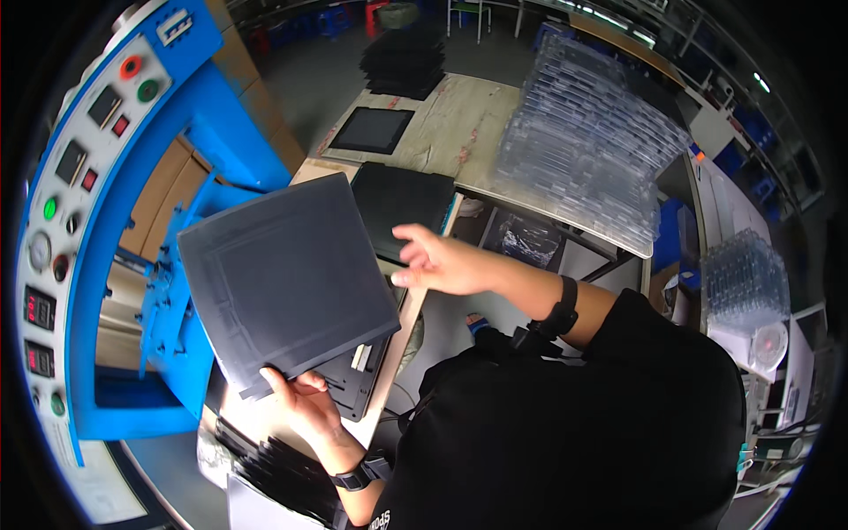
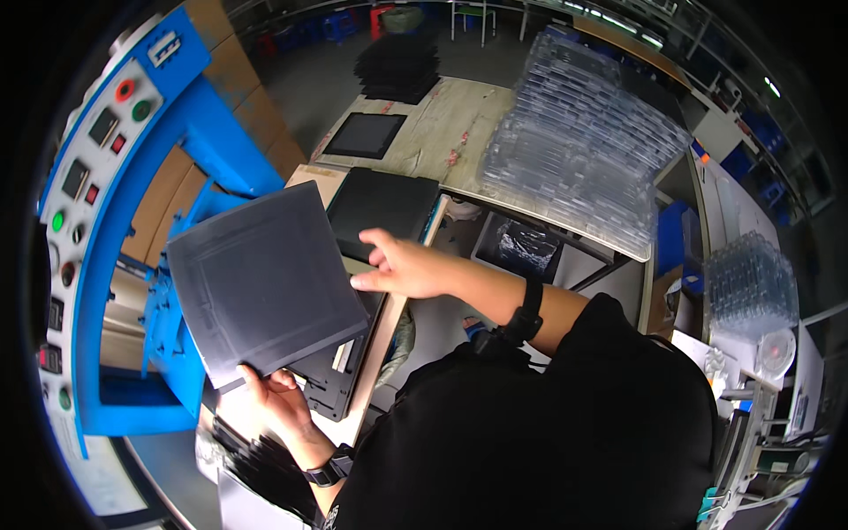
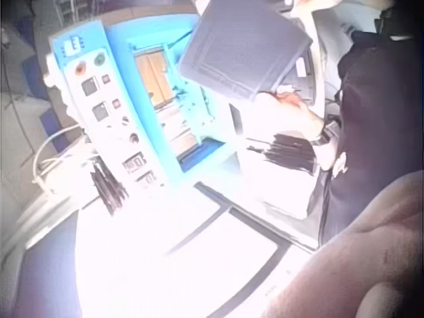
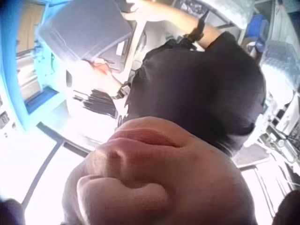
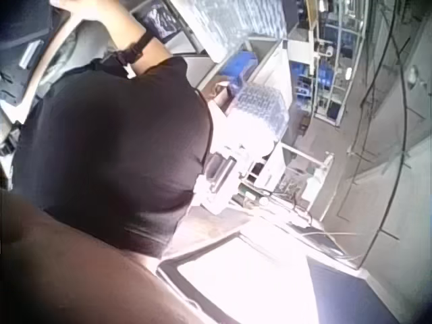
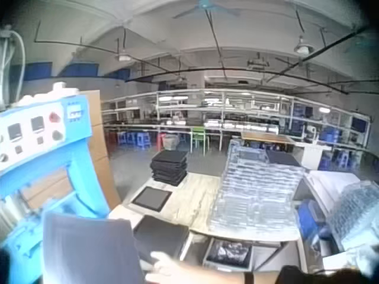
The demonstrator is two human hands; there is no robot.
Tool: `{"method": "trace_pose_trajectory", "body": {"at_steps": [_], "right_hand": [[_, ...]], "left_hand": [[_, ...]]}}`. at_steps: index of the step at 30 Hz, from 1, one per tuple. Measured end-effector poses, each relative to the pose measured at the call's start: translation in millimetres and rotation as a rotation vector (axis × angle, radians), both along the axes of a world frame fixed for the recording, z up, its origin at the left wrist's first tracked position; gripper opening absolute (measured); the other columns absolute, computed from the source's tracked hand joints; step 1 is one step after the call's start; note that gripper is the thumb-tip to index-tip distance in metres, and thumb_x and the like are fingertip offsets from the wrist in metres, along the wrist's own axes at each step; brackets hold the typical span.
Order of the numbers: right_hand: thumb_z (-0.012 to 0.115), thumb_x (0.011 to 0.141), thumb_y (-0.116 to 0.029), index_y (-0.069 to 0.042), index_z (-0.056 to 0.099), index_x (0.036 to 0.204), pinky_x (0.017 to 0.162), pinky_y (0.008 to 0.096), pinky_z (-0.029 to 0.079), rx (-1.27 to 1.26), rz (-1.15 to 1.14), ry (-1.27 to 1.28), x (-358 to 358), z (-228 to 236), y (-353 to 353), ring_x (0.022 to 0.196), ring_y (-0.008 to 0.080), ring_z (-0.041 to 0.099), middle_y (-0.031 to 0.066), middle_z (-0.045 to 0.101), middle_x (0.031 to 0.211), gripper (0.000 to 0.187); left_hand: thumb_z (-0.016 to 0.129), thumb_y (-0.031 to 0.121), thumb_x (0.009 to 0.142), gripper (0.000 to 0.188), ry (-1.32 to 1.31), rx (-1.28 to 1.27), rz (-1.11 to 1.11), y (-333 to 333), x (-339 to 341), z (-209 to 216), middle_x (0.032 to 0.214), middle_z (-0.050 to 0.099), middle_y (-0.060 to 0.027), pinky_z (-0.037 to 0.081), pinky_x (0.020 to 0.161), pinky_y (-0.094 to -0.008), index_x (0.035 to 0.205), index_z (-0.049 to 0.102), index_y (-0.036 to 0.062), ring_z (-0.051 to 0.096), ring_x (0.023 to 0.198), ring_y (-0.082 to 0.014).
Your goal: The person is assembling plastic enclosure parts, applying adhesive films, and checking for fitment using industrial presses.
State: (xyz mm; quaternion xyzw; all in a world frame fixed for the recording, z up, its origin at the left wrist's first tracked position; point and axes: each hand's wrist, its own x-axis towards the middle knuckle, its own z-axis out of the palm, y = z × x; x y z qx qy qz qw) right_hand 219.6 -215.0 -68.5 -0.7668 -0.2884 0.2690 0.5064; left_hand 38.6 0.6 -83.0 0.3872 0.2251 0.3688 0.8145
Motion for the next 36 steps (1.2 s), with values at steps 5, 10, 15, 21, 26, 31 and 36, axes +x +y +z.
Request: {"method": "trace_pose_trajectory", "body": {"at_steps": [5, 10, 15, 21, 26, 31, 36], "right_hand": [[0.061, 0.092, -0.029, 0.005, 0.034, 0.132, 0.071, 0.0301, 0.052, 0.180, 0.103, 0.256, 10, -31, -41, 0.085, 0.0217, 0.066, 0.0158, 0.061, 0.101, 0.059], [0.056, 0.094, -0.018, -0.003, 0.046, 0.120, 0.050, 0.0247, 0.052, 0.558, -0.051, 0.714, 63, -35, -82, 0.067, 0.0191, 0.067, 0.0143, 0.065, 0.093, 0.032], [0.058, 0.093, -0.017, -0.006, 0.049, 0.119, 0.052, 0.0259, 0.054, 0.764, -0.101, 0.989, 165, -83, -104, 0.065, 0.0197, 0.065, 0.0191, 0.065, 0.096, 0.030], [0.056, 0.094, -0.017, -0.007, 0.049, 0.106, 0.060, 0.0277, 0.056, 0.683, -0.359, 1.235, 371, -146, -46, 0.074, 0.0203, 0.066, 0.0176, 0.065, 0.098, 0.017], [0.055, 0.094, -0.014, -0.006, 0.047, 0.106, 0.066, 0.0317, 0.057, 0.585, -0.386, 1.229, 480, -207, 38, 0.079, 0.0246, 0.066, 0.0195, 0.062, 0.101, 0.016], [0.057, 0.092, -0.008, -0.004, 0.046, 0.107, 0.067, 0.0348, 0.057, 0.615, -0.415, 1.252, 507, -246, 96, 0.083, 0.0294, 0.065, 0.0190, 0.057, 0.101, 0.019], [0.057, 0.092, -0.010, -0.003, 0.045, 0.110, 0.064, 0.0341, 0.058, 0.586, -0.422, 1.258, 512, -289, 128, 0.083, 0.0298, 0.066, 0.0181, 0.058, 0.100, 0.022]], "left_hand": [[0.052, 0.034, 0.096, 0.034, -0.019, -0.138, -0.198, -33, 66, 9, 0.066, 0.065, -0.0111, 0.050, 0.049, -0.0256, 0.096, 0.057, 0.0006, 0.061, 0.053, -0.0185], [0.049, 0.026, 0.098, 0.026, 0.002, -0.293, -0.501, -56, 148, -11, 0.075, 0.067, -0.0109, 0.056, 0.054, -0.0299, 0.093, 0.059, 0.0025, 0.068, 0.067, -0.0230], [0.050, 0.027, 0.097, 0.033, 0.250, -0.012, -0.653, -80, 214, 0, 0.099, 0.066, -0.0186, 0.056, 0.063, -0.0296, 0.114, 0.055, -0.0007, 0.068, 0.075, -0.0237], [0.050, 0.023, 0.097, 0.029, 0.315, 0.148, -0.378, -70, 199, 0, 0.097, 0.067, -0.0144, 0.053, 0.063, -0.0282, 0.113, 0.056, -0.0006, 0.065, 0.073, -0.0193], [0.052, 0.022, 0.096, 0.021, 0.515, -0.038, 0.010, -79, 111, -26, 0.076, 0.061, -0.0047, 0.049, 0.059, -0.0259, 0.099, 0.058, 0.0022, 0.060, 0.064, -0.0155], [0.055, 0.022, 0.095, 0.016, 0.677, -0.211, 0.368, -121, 34, -34, 0.069, 0.059, -0.0005, 0.046, 0.049, -0.0232, 0.090, 0.058, 0.0066, 0.056, 0.057, -0.0118], [0.055, 0.023, 0.095, 0.018, 0.794, -0.263, 0.425, -156, 3, -30, 0.070, 0.060, -0.0018, 0.046, 0.050, -0.0231, 0.090, 0.059, 0.0061, 0.058, 0.059, -0.0124]]}}
